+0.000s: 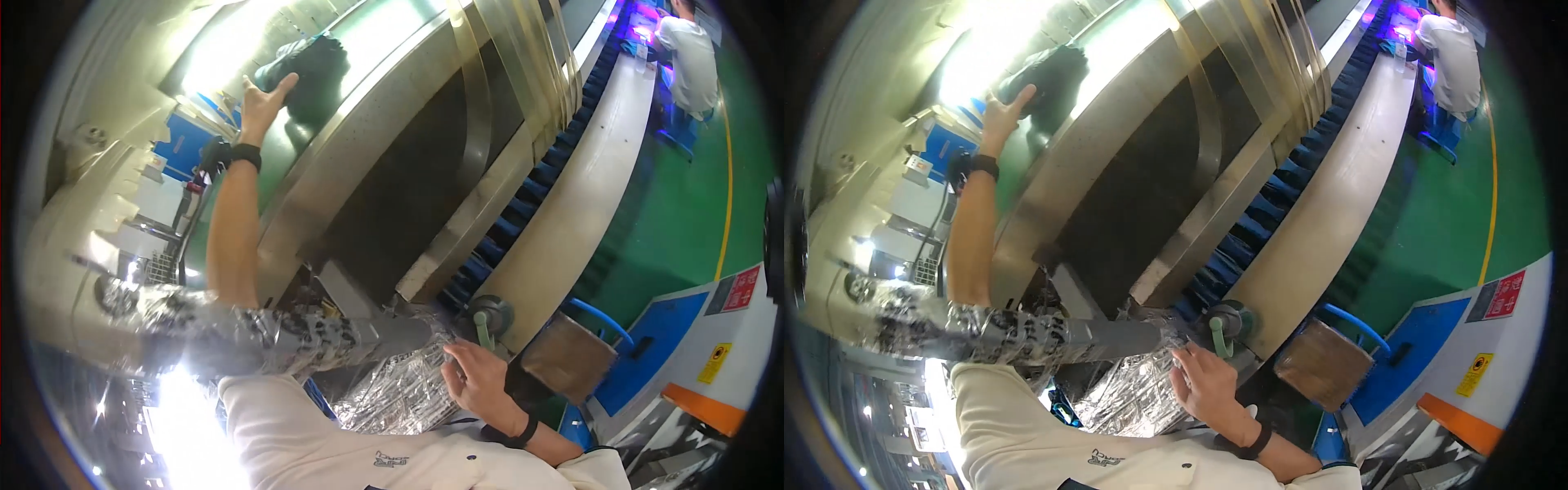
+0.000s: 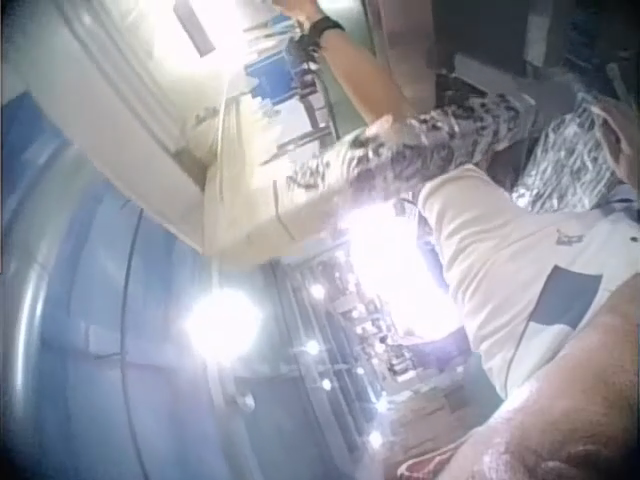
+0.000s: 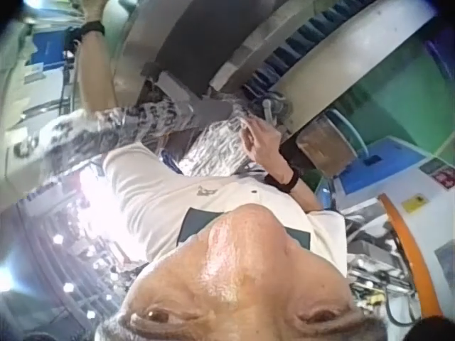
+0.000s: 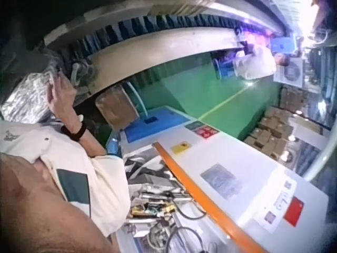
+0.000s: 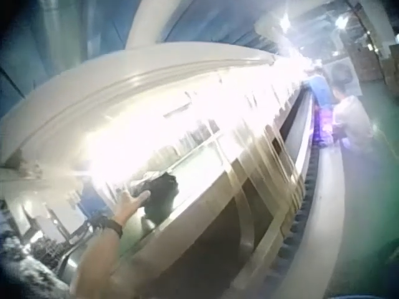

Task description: Operating an automated machinery station to press or attach soles to sneakers in a footwear factory.

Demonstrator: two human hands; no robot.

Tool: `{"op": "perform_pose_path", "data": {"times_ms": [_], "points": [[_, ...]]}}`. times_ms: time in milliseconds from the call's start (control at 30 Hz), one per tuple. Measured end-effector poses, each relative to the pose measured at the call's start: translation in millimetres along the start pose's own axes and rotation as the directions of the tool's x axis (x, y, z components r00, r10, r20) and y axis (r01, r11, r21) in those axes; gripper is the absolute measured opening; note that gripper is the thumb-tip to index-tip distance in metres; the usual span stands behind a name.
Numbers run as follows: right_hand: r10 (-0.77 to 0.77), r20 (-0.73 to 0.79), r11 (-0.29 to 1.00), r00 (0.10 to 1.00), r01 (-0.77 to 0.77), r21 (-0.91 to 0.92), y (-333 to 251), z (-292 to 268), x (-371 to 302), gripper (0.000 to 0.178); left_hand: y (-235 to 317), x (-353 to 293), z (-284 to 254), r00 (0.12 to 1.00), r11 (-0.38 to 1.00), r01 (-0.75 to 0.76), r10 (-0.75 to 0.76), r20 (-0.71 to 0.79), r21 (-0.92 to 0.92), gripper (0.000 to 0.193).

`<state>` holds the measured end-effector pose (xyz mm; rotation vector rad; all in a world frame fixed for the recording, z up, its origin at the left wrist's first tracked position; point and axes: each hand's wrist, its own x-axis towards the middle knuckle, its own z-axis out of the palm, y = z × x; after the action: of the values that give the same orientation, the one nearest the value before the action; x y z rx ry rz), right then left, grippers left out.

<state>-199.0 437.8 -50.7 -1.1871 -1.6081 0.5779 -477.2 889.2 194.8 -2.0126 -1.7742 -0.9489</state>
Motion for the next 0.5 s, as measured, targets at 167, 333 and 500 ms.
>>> {"op": "perform_pose_path", "data": {"times_ms": [167,333,500], "points": [[-0.009,-0.01,0.999,1.0,0.009,0.036,-3,4,3,0.034,-16,16,-24,0.991,0.987,0.128,-0.131,0.028,0.101,0.094],[-0.034,-0.069,0.998,0.997,0.038,0.053,1,7,2,0.031,5,-52,-81,0.986,0.993,0.107,-0.112,0.122,0.049,0.091],[-0.139,-0.093,0.987,0.986,0.146,0.072,-2,1,-9,0.032,-52,-151,-206,0.98,0.842,0.199,-0.162,0.116,-0.502,0.073]]}}
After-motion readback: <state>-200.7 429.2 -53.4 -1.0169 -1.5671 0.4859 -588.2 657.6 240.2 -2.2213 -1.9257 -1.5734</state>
